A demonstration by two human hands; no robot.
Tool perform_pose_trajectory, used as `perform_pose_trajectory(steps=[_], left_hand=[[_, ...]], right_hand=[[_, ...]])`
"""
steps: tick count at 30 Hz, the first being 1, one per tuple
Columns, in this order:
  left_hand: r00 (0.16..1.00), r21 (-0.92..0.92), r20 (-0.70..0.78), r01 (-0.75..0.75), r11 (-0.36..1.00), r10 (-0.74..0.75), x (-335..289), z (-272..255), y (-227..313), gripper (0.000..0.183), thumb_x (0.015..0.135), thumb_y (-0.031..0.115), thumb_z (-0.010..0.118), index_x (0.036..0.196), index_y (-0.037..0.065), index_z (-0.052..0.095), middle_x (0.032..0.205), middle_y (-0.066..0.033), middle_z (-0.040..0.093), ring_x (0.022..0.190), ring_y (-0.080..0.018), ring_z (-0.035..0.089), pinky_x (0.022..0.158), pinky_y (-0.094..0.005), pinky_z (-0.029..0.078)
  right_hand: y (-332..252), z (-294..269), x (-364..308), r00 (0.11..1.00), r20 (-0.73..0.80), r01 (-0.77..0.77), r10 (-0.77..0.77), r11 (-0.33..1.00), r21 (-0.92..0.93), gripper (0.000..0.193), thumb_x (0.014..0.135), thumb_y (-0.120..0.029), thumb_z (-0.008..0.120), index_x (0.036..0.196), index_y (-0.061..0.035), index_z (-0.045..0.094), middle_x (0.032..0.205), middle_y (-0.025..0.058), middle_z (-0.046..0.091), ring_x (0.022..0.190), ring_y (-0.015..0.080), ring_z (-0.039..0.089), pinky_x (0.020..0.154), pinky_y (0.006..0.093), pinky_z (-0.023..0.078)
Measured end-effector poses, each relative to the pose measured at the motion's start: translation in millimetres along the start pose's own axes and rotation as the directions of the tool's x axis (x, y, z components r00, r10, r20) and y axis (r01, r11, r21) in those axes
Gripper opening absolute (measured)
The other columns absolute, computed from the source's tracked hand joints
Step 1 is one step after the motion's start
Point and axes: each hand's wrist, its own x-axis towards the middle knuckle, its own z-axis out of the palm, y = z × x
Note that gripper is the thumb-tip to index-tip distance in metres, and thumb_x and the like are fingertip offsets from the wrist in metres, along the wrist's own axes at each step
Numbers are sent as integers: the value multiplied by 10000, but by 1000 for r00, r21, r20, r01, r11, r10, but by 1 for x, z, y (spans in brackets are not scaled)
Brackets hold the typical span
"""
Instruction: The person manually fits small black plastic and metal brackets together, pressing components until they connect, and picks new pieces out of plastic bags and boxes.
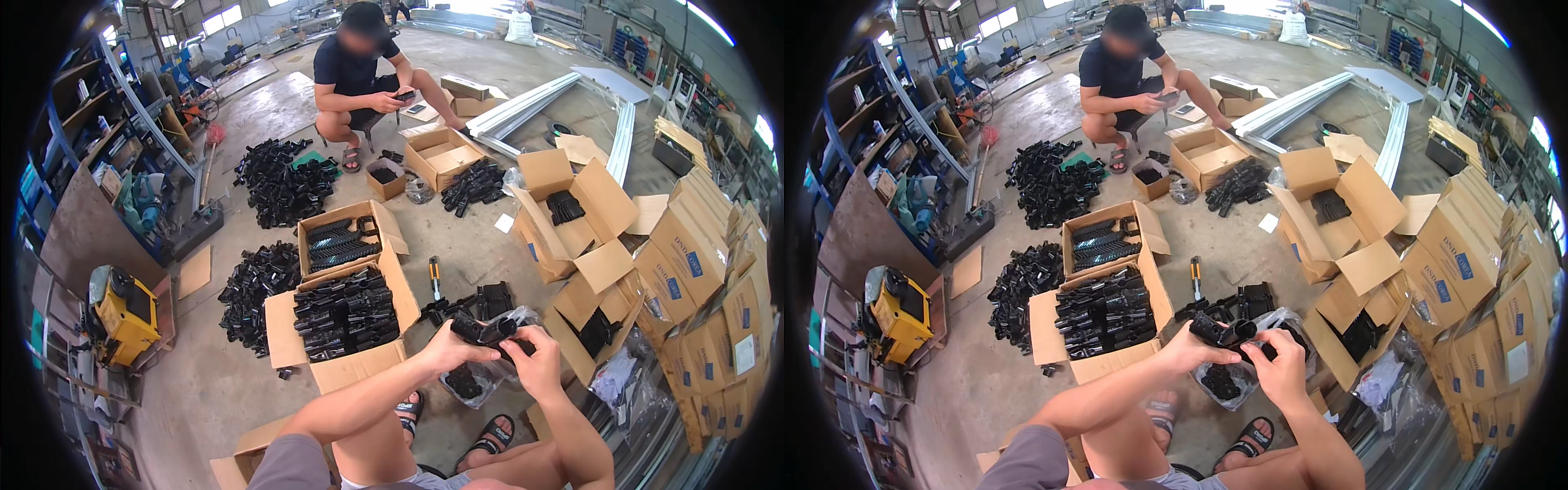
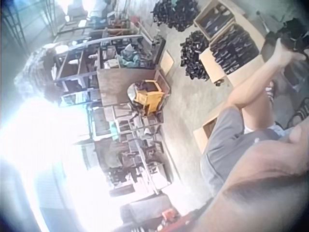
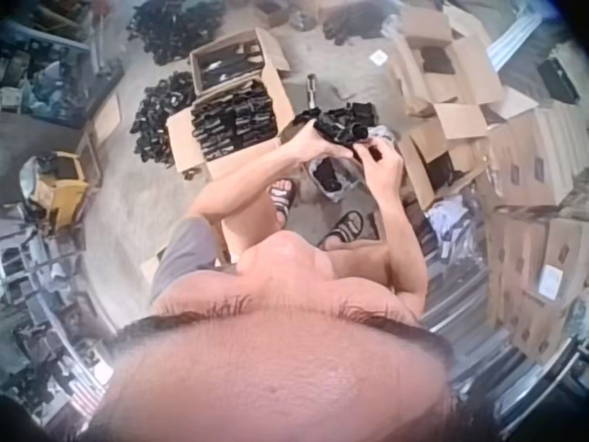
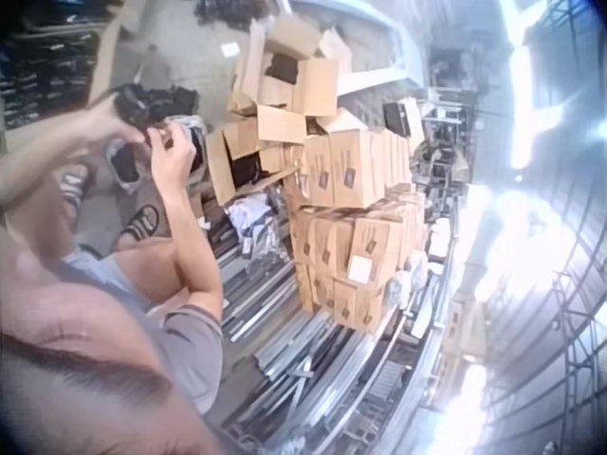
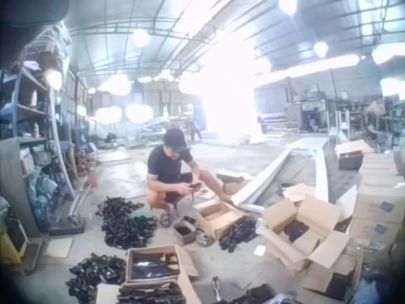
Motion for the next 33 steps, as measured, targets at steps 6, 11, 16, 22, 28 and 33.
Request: perform_pose_trajectory(steps=[6,11,16,22,28,33], left_hand=[[1000,-14,-20,14,1000,-14,1,1,4,304,701,23,844,970,36,704,912,3,700,861,-77,617,800,-261,493],[999,67,5,-38,997,38,1,-8,-7,332,733,29,817,1050,38,715,962,-3,710,881,-72,608,821,-263,499],[1000,42,-15,-12,999,13,0,-7,-6,319,726,32,826,1025,33,715,936,-5,709,871,-75,611,834,-276,494],[999,6,-37,25,1000,-25,2,-4,-1,322,719,31,830,1020,32,717,941,-9,712,870,-73,613,824,-267,496],[999,73,-13,-30,997,32,2,-8,-8,334,722,25,825,1037,35,714,944,-13,715,874,-83,620,836,-271,496],[1000,8,-25,6,1000,-5,1,-4,-3,325,714,16,828,1016,29,711,929,-9,704,873,-89,614,835,-276,495]], right_hand=[[17,8,0,1000,20,8,-11,990,138,198,772,-88,767,911,11,666,810,134,673,733,252,654,669,339,496],[0,5,-1,999,39,19,-22,997,76,127,795,-33,728,862,22,636,790,89,677,746,150,644,694,290,495],[1,3,-2,989,6,145,-146,989,17,98,816,-28,707,858,22,635,799,91,679,741,148,649,692,284,499],[1,8,-1,1000,8,2,-4,985,174,97,826,-24,699,856,37,631,815,104,674,752,159,660,686,290,502],[-3,1,2,991,29,131,-132,990,44,121,796,-13,717,866,47,639,801,106,671,731,195,663,688,292,506],[-7,7,6,989,-53,140,-137,988,60,185,778,-90,756,904,27,686,947,154,677,852,296,668,734,347,523]])
